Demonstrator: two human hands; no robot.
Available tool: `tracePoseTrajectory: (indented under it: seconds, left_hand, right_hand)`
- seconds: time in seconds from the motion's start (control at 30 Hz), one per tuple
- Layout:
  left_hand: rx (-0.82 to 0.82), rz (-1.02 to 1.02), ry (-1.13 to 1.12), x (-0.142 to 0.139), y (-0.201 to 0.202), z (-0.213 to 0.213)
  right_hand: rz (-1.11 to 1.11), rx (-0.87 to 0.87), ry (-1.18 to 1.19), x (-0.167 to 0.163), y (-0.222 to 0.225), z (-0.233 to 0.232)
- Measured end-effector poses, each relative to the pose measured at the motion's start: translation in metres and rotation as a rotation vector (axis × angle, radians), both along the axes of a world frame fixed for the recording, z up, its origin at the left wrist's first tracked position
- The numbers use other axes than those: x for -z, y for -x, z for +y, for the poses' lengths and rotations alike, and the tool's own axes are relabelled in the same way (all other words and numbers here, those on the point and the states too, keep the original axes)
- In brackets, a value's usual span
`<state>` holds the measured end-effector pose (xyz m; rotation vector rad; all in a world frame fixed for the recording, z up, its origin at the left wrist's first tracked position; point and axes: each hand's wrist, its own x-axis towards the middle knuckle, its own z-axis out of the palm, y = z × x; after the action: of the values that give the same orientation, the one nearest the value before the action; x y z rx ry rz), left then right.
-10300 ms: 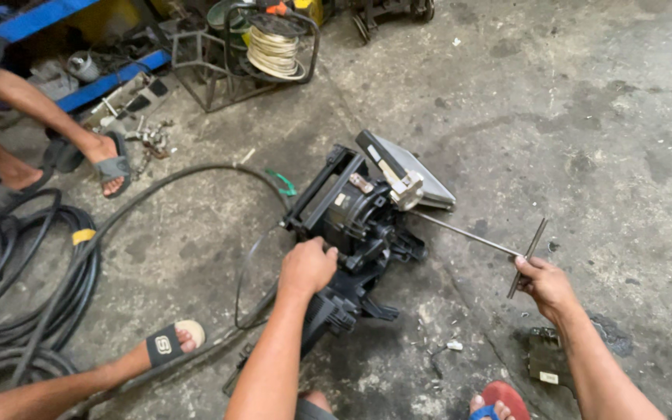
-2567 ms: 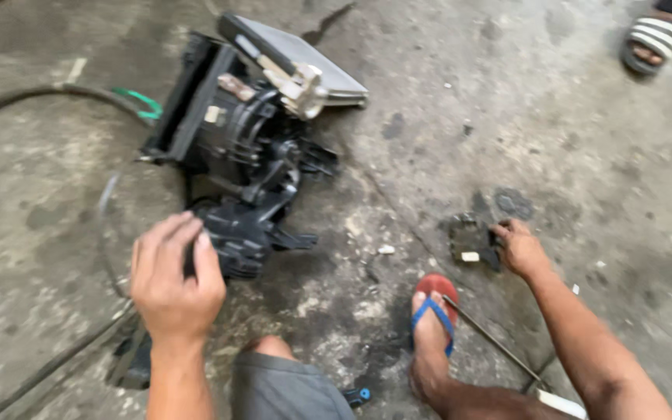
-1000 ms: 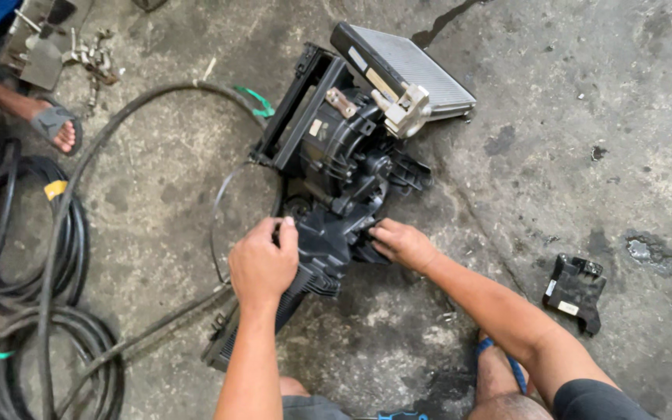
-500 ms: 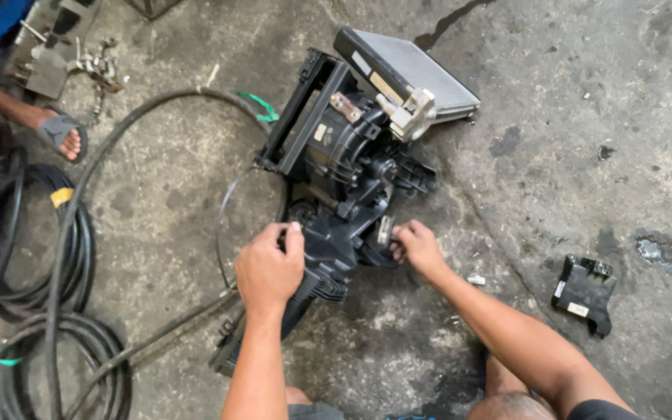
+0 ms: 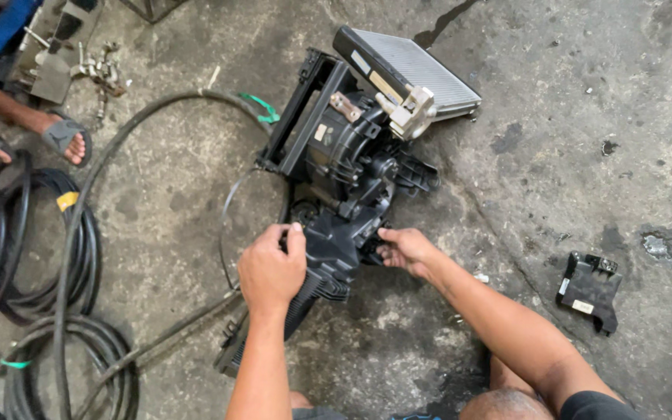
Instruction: The person sits on the workshop floor and disassembles a car HVAC blower/evaporator assembly. They use a long bar and a screwdriver to loosen fasteners, remove small brackets, separate the plastic housing halves, and lift out the finned heat exchanger, setting parts on the floor beside the unit.
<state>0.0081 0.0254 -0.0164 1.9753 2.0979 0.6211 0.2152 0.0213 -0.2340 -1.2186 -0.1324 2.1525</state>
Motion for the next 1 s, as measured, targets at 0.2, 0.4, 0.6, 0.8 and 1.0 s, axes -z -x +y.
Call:
tracePoseTrajectory:
  seconds: [0.2, 0.4, 0.6, 0.8, 1.0]
  left_hand:
    - [-0.013, -0.001, -0.005, -0.001, -0.002, 0.000]
    - [-0.029, 0.004, 0.032, -0.002, -0.004, 0.000]
    - [-0.036, 0.017, 0.031, 0.000, -0.005, 0.000]
    - [-0.044, 0.039, 0.019, -0.001, -0.007, -0.001]
    - [-0.039, 0.060, 0.013, 0.000, -0.007, -0.002]
  right_hand:
    - [0.022, 0.029, 0.020, 0.004, 0.007, 0.008]
    - [0.013, -0.028, -0.051, 0.008, 0.008, 0.012]
    - [-0.747, -0.284, -0.548, 0.004, 0.009, -0.004]
    - [-1.128, -0.359, -0.764, -0.001, 0.013, -0.008]
    - [-0.805, -0.155, -0.813, 0.012, 0.003, -0.025]
